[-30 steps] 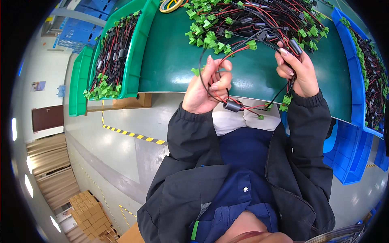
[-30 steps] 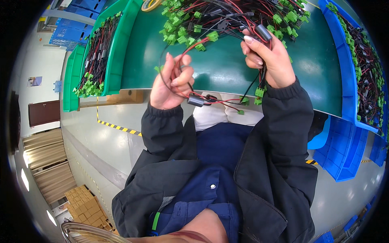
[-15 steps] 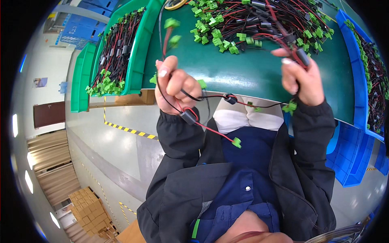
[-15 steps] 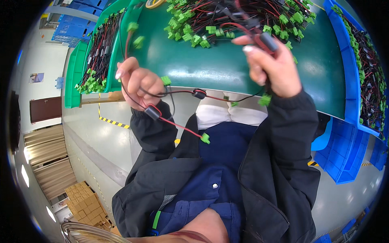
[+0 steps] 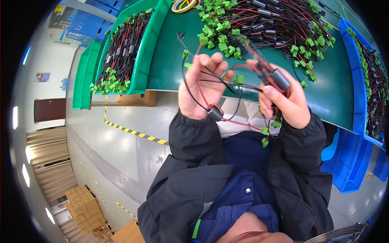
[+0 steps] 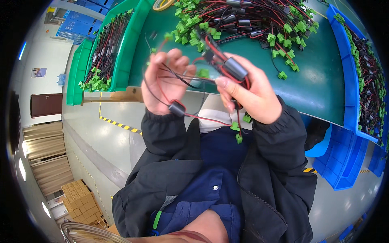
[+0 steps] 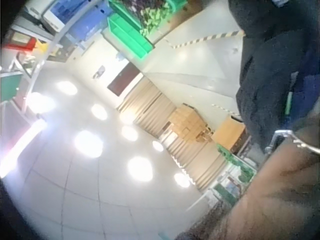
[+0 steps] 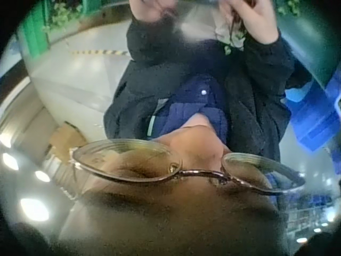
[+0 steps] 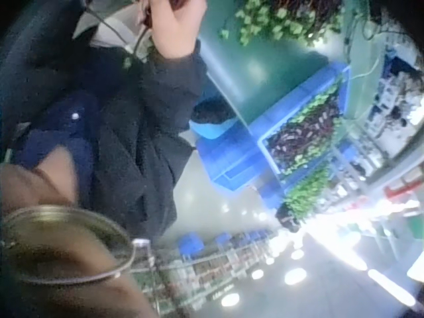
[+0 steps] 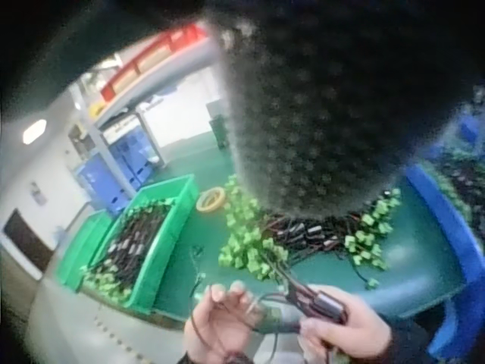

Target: The person sorts and organizes green electrical connectors with wire harnesses by hand, placing them into different bins on a workbench.

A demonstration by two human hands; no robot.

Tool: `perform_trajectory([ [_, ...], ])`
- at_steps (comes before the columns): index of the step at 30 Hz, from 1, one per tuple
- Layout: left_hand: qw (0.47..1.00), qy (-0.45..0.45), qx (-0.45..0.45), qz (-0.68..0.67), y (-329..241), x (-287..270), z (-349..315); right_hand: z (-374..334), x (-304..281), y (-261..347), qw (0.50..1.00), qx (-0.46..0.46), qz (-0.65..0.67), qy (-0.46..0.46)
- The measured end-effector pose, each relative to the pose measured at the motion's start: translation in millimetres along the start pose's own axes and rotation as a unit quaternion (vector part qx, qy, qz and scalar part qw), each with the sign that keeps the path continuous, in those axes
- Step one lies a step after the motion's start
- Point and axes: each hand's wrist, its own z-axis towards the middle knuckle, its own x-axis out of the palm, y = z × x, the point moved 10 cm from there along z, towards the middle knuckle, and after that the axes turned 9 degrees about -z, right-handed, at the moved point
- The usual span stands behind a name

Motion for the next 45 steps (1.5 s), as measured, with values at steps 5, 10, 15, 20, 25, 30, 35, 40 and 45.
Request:
perform_trajectory([
  [5,0.984,-0.116,-0.125,-0.058,50,-17,-22,5,-23,50,0.988,-0.092,-0.01,-0.12],
  [10,0.963,-0.053,-0.248,-0.097,74,-42,-53,-12,-70,95,0.964,-0.19,0.011,-0.188],
  [15,0.963,-0.193,-0.057,0.179,28,-81,-58,-44,-99,120,0.964,-0.224,0.029,-0.143],
  [20,0.962,-0.186,0.007,0.198,14,-66,-58,-62,-112,113,0.964,-0.215,0.02,-0.158],
  [25,0.953,-0.077,-0.05,0.289,46,-21,-64,-71,-109,111,0.958,-0.23,-0.016,-0.173],
  [30,0.92,0.003,-0.076,0.384,73,13,-72,-77,-97,119,0.958,-0.245,-0.004,-0.15],
  [35,0.926,0.026,-0.086,0.368,81,25,-73,-83,-103,122,0.953,-0.26,0.012,-0.154],
  [40,0.925,0.013,-0.108,0.363,84,22,-70,-91,-110,130,0.946,-0.285,0.028,-0.152],
  [45,0.941,0.018,-0.098,0.324,78,21,-63,-126,-136,142,0.936,-0.306,0.052,-0.164],
])
